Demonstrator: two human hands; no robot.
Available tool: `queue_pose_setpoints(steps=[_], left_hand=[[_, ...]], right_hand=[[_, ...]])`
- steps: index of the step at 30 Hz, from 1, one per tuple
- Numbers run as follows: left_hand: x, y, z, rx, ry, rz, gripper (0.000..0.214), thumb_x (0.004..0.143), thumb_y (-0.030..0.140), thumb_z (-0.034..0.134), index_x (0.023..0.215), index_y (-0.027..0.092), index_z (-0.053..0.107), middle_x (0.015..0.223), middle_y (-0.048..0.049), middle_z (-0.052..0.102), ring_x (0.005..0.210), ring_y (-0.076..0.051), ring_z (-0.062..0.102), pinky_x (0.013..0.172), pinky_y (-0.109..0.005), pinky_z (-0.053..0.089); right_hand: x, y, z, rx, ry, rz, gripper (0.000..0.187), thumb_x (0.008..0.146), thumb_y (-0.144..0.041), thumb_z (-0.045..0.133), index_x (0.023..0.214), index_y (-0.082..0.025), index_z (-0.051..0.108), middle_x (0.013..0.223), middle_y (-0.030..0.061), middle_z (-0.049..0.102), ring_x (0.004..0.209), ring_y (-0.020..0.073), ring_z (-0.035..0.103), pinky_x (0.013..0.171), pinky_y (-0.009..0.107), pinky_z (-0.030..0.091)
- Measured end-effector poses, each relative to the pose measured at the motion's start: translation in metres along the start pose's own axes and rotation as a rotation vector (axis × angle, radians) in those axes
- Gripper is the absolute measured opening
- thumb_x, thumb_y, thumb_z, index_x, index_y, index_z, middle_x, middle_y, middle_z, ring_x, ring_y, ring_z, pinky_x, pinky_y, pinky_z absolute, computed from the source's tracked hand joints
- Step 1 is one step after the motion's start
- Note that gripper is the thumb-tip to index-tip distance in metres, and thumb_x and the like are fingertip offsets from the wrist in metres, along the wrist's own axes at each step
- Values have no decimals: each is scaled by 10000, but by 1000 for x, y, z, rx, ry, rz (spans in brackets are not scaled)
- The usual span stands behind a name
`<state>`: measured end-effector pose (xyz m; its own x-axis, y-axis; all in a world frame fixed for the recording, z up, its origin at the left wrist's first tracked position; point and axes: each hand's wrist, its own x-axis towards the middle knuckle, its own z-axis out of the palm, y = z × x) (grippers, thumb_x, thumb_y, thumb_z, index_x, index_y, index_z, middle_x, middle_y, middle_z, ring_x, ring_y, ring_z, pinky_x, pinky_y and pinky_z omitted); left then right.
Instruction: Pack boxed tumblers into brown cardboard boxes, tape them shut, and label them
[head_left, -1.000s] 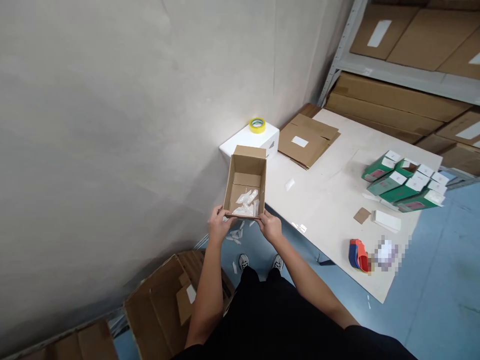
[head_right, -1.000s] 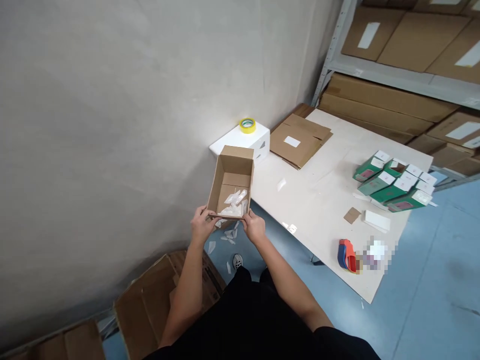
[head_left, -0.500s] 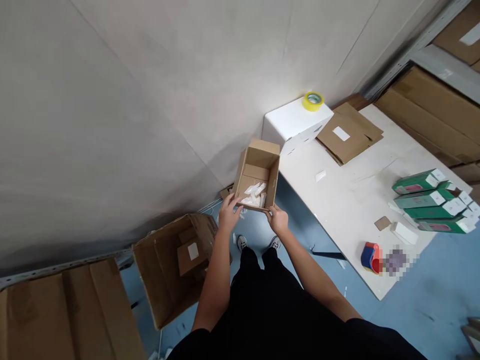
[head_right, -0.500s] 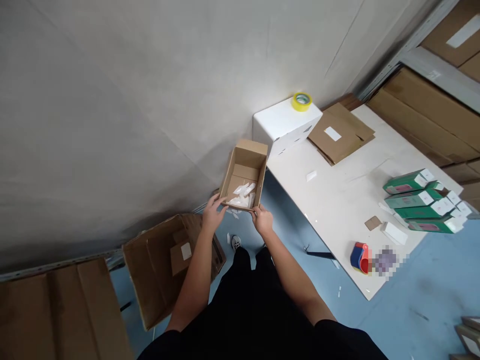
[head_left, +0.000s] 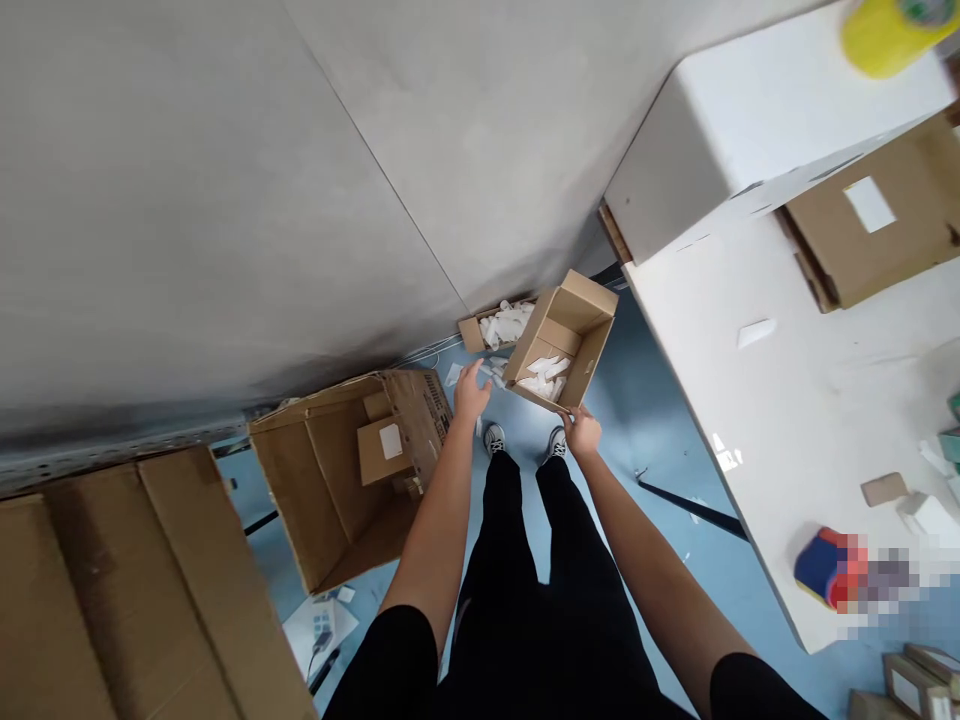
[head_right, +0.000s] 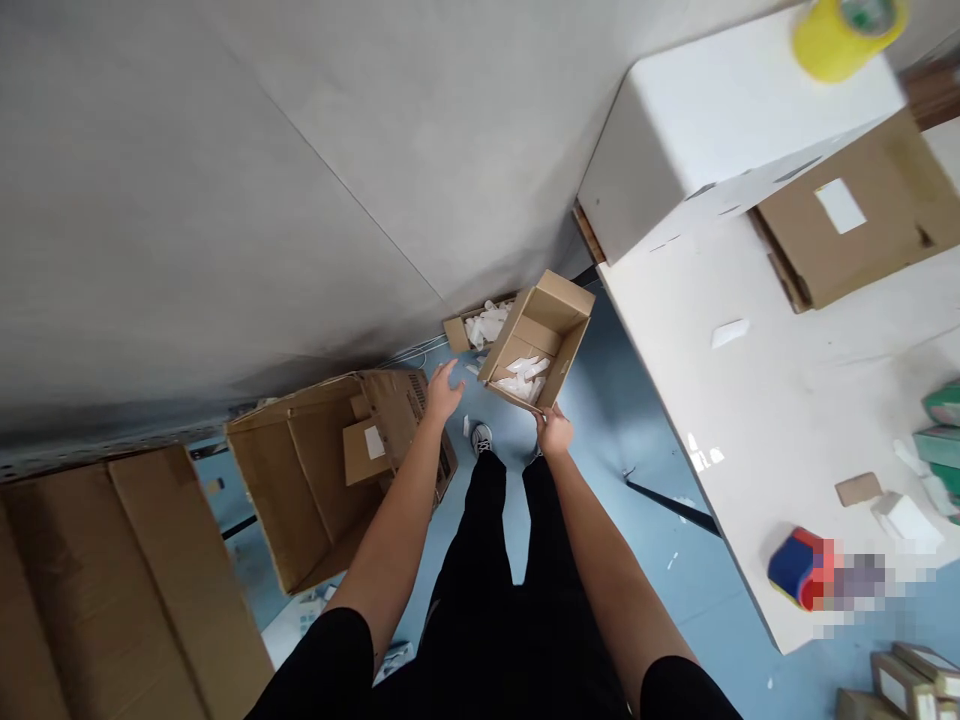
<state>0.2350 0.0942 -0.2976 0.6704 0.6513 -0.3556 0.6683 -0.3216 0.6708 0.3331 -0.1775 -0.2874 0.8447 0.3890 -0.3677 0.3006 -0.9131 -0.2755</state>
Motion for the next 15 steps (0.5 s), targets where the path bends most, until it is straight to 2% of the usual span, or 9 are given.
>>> queue_pose_setpoints(steps=[3, 8, 11, 15], left_hand=[[44, -49, 54, 79, -46, -97, 593, 904, 180, 687, 1490, 176, 597, 1494, -183, 593, 1420, -329, 545, 1207, -462, 425], [125, -122, 134, 211, -84, -184, 581, 881, 209, 759, 1451, 222, 644, 1608, -183, 491, 1475, -404, 471, 1189, -540, 418], [172, -154, 172, 282, -78, -143, 553, 868, 173, 779, 1411, 212, 676, 1648, -180, 441, 1497, -399, 438, 1194, -521, 403], [222, -181, 216, 350, -119, -160, 520, 868, 138, 770, 1381, 148, 686, 1702, -186, 353, 1546, -402, 336, 1216, -541, 364]], right_hand=[[23, 32, 54, -3, 18, -2, 356, 1048, -413, 561, 1025, -172, 822, 1111, 133, 787, 758, 190, 682, 632, 265, 349], [54, 94, 140, 41, 145, -41, 485, 1078, -498, 471, 989, -168, 816, 1034, 132, 788, 739, 199, 676, 636, 275, 371], [72, 125, 181, 64, 211, -47, 522, 1089, -518, 435, 996, -173, 815, 1054, 142, 786, 754, 205, 681, 643, 275, 394], [93, 152, 222, 88, 269, -35, 537, 1094, -524, 414, 994, -177, 811, 1057, 146, 780, 791, 215, 694, 662, 278, 430]])
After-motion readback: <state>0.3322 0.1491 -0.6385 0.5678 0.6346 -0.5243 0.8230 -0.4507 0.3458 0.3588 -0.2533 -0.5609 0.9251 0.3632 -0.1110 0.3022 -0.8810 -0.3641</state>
